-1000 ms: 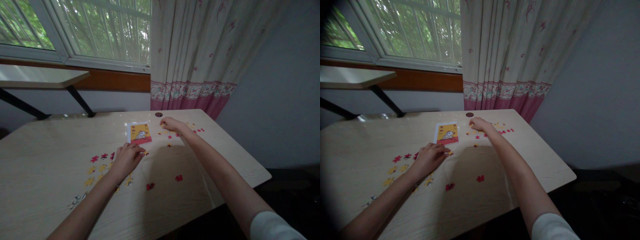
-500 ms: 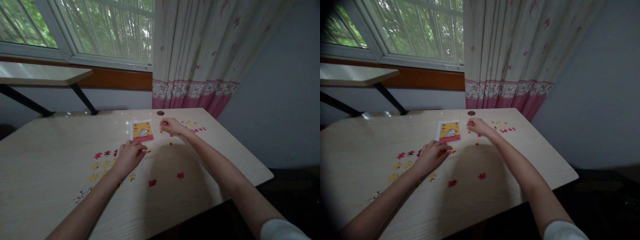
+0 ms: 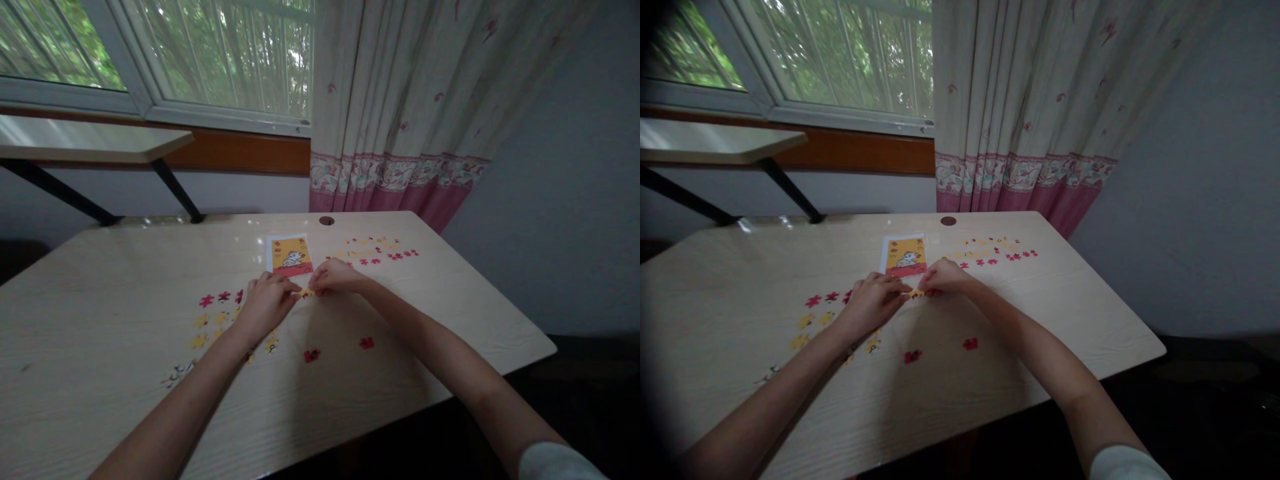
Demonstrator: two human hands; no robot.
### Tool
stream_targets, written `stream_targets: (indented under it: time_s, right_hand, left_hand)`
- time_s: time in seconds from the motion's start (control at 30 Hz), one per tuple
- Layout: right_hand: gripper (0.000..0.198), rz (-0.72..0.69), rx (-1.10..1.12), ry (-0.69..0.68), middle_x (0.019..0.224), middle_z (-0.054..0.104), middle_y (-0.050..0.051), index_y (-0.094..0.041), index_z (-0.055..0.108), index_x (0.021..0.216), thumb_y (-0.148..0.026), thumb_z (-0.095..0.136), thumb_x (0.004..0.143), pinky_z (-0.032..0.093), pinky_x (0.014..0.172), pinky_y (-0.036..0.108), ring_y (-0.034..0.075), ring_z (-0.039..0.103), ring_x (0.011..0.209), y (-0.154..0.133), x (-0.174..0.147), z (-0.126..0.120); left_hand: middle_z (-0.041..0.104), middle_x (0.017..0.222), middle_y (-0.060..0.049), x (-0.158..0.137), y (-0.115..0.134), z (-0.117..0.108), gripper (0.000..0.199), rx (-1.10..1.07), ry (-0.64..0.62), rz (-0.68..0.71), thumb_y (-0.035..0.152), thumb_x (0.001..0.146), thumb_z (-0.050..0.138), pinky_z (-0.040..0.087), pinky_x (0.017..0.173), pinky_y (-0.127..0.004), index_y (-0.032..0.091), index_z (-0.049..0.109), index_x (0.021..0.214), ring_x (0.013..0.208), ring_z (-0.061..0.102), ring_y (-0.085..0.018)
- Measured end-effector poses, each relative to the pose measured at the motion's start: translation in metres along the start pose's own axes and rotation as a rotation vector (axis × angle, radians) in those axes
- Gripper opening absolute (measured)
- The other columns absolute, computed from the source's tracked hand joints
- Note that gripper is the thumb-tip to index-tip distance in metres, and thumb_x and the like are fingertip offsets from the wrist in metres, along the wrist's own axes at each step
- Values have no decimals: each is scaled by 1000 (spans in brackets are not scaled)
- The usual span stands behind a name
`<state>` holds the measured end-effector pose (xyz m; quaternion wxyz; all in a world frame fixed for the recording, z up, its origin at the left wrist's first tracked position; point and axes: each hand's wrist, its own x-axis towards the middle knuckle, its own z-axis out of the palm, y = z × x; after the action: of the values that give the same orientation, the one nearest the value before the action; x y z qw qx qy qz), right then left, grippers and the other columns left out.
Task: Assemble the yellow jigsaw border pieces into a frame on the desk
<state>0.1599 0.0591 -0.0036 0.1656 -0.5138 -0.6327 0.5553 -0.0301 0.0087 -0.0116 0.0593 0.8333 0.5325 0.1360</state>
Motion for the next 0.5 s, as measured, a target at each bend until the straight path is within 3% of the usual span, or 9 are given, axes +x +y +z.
stream_targets:
  time_s: [0.33, 0.5]
  right_hand:
    - [14, 33, -143, 44, 46, 58, -5, -15, 63, 61, -16, 77, 61, 48, 48, 18, 8, 57, 46, -6, 0, 3]
    - [12, -72, -411, 152, 56, 63, -2, -17, 66, 67, -22, 76, 63, 45, 55, 20, 10, 60, 56, -7, -4, 4]
  left_hand:
    - [68, 100, -6, 0, 2, -1, 22, -7, -1, -5, 32, 85, 52, 37, 78, -41, 27, 71, 96, 97, 51, -29]
    - [68, 98, -5, 0, 1, 0, 22, -3, -3, -12, 33, 85, 53, 37, 78, -41, 27, 71, 96, 96, 52, -29]
